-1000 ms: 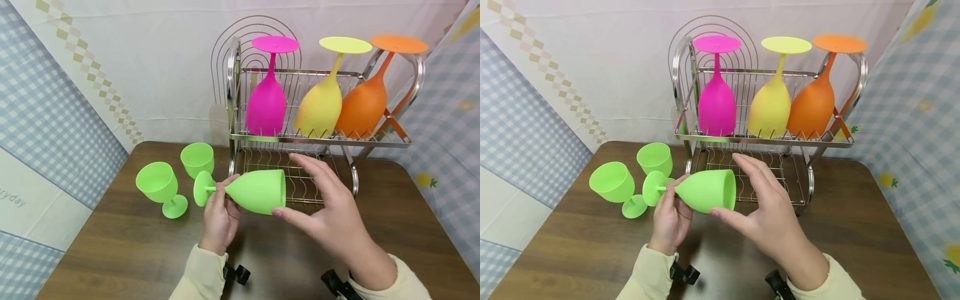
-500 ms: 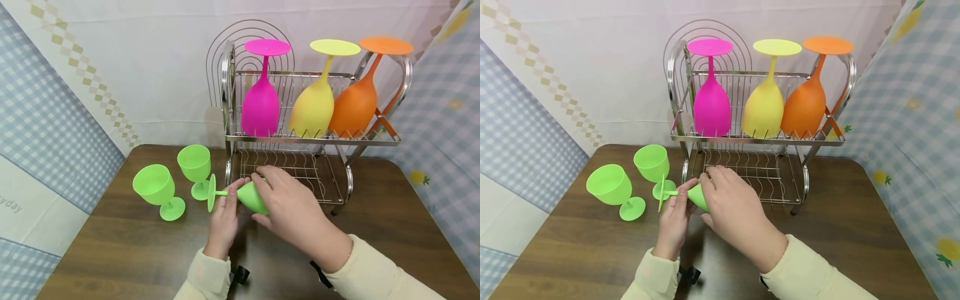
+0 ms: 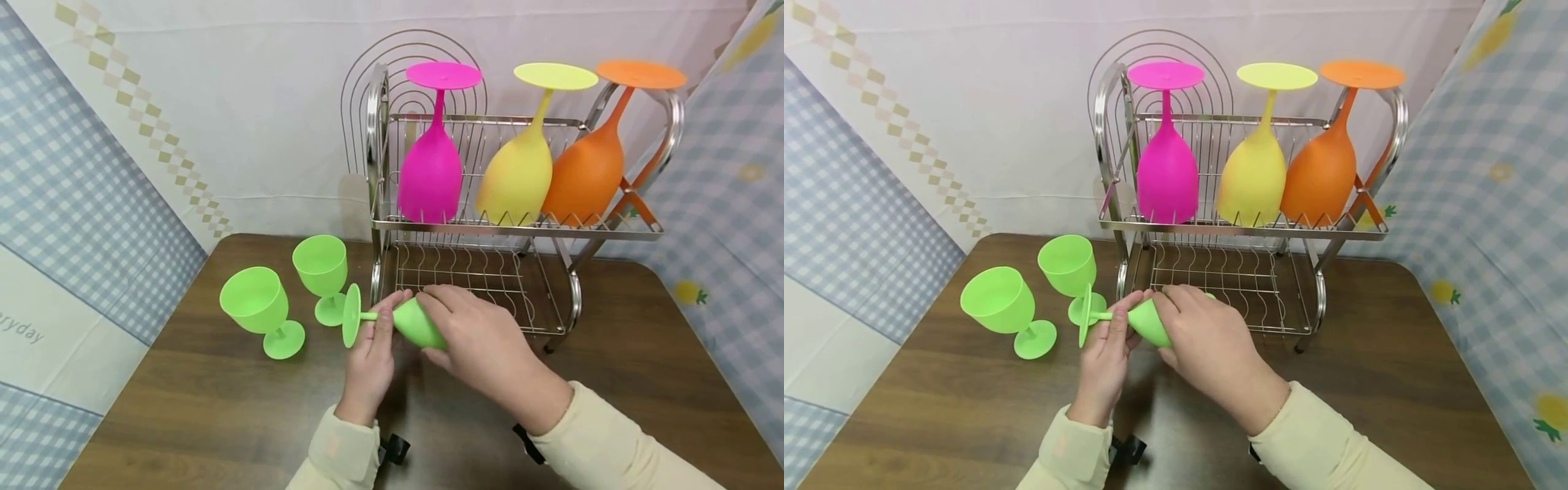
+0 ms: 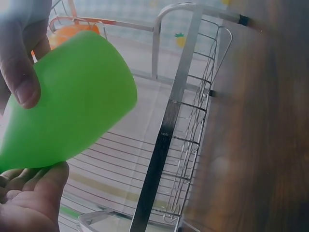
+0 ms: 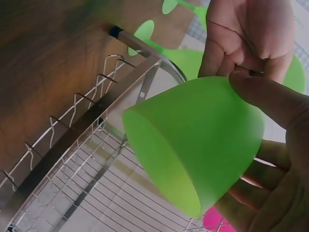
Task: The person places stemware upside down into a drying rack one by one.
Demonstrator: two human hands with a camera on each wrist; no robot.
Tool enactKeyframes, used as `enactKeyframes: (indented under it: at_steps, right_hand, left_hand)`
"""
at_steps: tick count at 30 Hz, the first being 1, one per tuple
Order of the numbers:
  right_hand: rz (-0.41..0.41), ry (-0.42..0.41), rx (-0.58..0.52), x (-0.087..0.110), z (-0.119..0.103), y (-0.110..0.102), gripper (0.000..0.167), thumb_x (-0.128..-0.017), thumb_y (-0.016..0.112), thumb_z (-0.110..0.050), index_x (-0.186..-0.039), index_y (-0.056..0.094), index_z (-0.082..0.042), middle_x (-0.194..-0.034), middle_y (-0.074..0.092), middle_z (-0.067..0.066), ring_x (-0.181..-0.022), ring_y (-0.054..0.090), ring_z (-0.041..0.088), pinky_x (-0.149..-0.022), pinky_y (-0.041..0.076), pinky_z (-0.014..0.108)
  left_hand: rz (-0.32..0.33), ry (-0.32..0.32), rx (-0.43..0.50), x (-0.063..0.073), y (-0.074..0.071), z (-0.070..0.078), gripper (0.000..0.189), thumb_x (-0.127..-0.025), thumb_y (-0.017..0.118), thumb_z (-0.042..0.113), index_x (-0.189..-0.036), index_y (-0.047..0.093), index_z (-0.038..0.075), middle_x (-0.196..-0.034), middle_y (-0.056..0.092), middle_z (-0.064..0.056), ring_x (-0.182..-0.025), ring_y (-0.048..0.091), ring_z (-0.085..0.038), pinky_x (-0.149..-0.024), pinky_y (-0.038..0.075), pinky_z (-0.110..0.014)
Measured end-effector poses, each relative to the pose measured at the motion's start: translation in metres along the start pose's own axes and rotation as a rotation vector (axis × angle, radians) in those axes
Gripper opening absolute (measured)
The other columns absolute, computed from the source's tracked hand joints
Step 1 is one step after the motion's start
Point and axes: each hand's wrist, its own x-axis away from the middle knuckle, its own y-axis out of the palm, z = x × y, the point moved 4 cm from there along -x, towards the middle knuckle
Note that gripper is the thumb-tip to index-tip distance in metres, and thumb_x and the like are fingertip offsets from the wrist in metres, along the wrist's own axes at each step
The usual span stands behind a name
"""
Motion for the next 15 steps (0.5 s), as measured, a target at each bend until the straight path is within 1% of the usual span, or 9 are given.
enactKeyframes:
  at_steps: [3,4,7,9,12,14,15]
  right_hand:
    - [0.021,0.001,-0.006,0.003,0.005,0.002,0.072,-0.066,0.094,-0.035,-0.124,0.066,-0.002,-0.124,0.066,0.010,-0.114,0.064,0.027,-0.084,0.060,0.041]
    - [0.027,0.005,-0.007,0.004,0.007,0.002,0.073,-0.067,0.093,-0.036,-0.125,0.066,-0.002,-0.125,0.066,0.010,-0.115,0.063,0.027,-0.084,0.060,0.041]
    - [0.055,0.026,-0.008,0.008,0.016,0.004,0.073,-0.068,0.093,-0.036,-0.126,0.065,-0.002,-0.127,0.065,0.012,-0.116,0.063,0.029,-0.082,0.061,0.043]
    - [0.083,0.051,-0.016,0.011,0.023,0.005,0.073,-0.068,0.093,-0.036,-0.126,0.065,-0.002,-0.129,0.065,0.012,-0.116,0.063,0.030,-0.081,0.061,0.045]
    - [0.142,0.105,-0.042,0.015,0.032,0.005,0.074,-0.067,0.094,-0.034,-0.126,0.065,-0.002,-0.129,0.065,0.012,-0.114,0.064,0.030,-0.076,0.061,0.047]
    - [0.185,0.145,-0.073,0.019,0.036,0.006,0.074,-0.066,0.094,-0.034,-0.126,0.065,-0.002,-0.128,0.065,0.013,-0.113,0.064,0.031,-0.075,0.061,0.049]
    - [0.203,0.165,-0.090,0.021,0.038,0.006,0.074,-0.066,0.094,-0.034,-0.126,0.065,-0.002,-0.128,0.065,0.013,-0.113,0.064,0.031,-0.074,0.061,0.049]
  left_hand:
    - [-0.015,0.043,0.022,0.000,0.000,0.000,0.042,-0.109,0.043,0.025,-0.134,0.058,-0.005,-0.137,0.061,-0.016,-0.131,0.054,-0.018,-0.108,0.045,-0.031]
    - [-0.025,0.050,0.047,-0.001,-0.001,0.000,0.044,-0.107,0.046,0.027,-0.135,0.057,-0.006,-0.138,0.060,-0.018,-0.131,0.055,-0.019,-0.108,0.045,-0.032]
    - [-0.057,0.046,0.125,-0.001,-0.002,-0.003,0.060,-0.100,0.058,0.037,-0.136,0.053,-0.010,-0.140,0.056,-0.023,-0.133,0.053,-0.024,-0.109,0.044,-0.033]
    - [-0.059,0.022,0.126,-0.002,-0.004,-0.007,0.073,-0.094,0.063,0.045,-0.138,0.050,-0.011,-0.141,0.054,-0.025,-0.134,0.052,-0.029,-0.110,0.042,-0.034]
    - [-0.016,-0.040,0.074,-0.004,-0.009,-0.015,0.079,-0.087,0.072,0.045,-0.137,0.050,-0.012,-0.139,0.055,-0.028,-0.133,0.051,-0.037,-0.108,0.044,-0.034]
    - [0.034,-0.078,0.030,-0.005,-0.014,-0.018,0.073,-0.088,0.075,0.037,-0.138,0.051,-0.010,-0.138,0.056,-0.027,-0.131,0.053,-0.038,-0.105,0.046,-0.032]
    - [0.062,-0.096,0.022,-0.006,-0.016,-0.020,0.067,-0.089,0.076,0.031,-0.137,0.052,-0.009,-0.137,0.057,-0.026,-0.130,0.054,-0.037,-0.104,0.048,-0.032]
